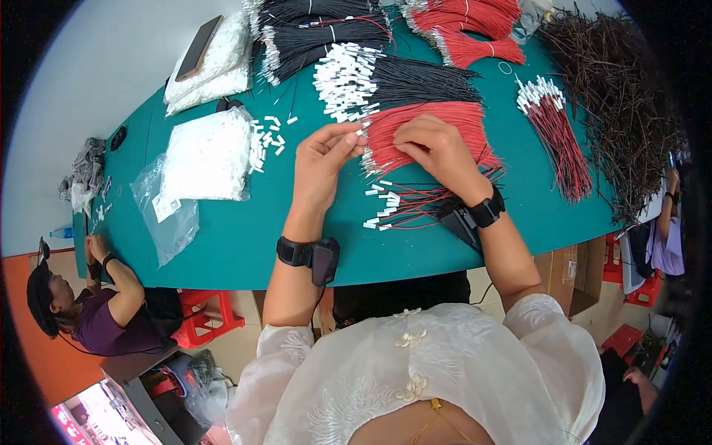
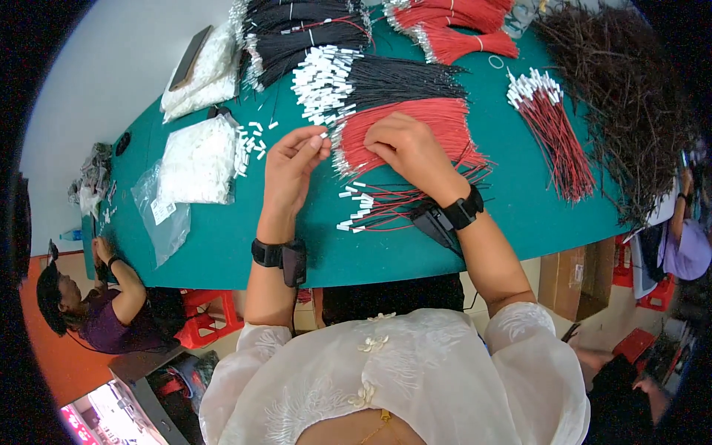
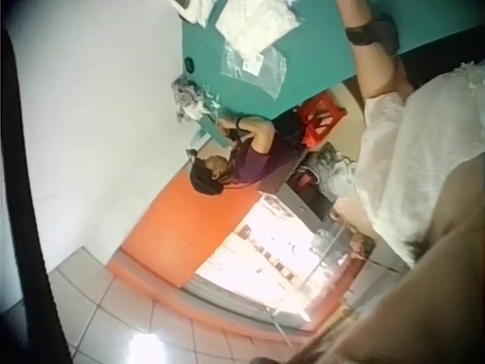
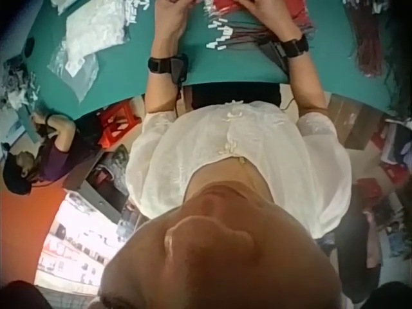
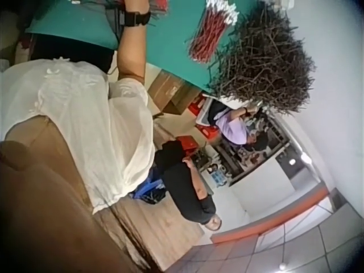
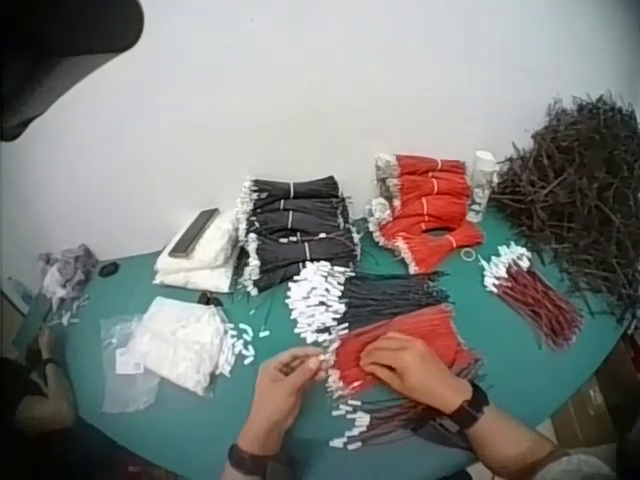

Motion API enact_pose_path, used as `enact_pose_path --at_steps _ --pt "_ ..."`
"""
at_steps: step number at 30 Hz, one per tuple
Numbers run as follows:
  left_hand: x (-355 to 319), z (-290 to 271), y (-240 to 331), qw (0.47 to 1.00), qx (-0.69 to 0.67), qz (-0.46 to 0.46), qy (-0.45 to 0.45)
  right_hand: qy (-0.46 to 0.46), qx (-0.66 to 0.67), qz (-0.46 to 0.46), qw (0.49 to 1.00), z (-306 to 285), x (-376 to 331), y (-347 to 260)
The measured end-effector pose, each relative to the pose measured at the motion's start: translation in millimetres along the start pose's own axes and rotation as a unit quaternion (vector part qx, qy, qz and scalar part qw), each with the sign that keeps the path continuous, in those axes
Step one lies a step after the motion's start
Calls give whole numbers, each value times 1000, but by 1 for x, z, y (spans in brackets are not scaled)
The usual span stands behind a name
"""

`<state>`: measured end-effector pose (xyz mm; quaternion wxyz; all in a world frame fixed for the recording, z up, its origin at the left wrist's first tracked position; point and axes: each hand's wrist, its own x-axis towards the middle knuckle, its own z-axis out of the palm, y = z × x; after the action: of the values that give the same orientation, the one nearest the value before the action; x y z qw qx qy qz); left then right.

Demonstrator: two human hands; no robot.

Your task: The person picks up a red wire and a white connector, joins them by hand, and places the assembled unit onto a pile, repeating the process several times.

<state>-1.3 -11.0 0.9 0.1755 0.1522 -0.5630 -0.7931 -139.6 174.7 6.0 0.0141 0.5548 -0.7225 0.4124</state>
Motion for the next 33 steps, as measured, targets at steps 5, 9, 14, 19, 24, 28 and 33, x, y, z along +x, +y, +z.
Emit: enact_pose_path --at_steps 5,9,14,19,24,28,33 --pt "-1 2 1 1000 -9 -9 6 39 45 -31 998 0 1 -2" --pt "-1 2 0 997 69 41 17 60 82 15 995 -7 2 -10" --pt "-2 4 -1 993 108 33 18 45 157 177 970 -14 3 -31" --pt "-3 7 -2 994 105 28 -19 105 79 13 991 -16 4 -28" --pt "-7 14 0 993 93 38 -53 101 75 30 992 -18 4 -32" --pt "-8 17 1 992 98 48 -64 117 59 23 991 -14 4 -36" --pt "-8 15 -1 991 104 56 -65 126 53 17 990 -12 3 -37"
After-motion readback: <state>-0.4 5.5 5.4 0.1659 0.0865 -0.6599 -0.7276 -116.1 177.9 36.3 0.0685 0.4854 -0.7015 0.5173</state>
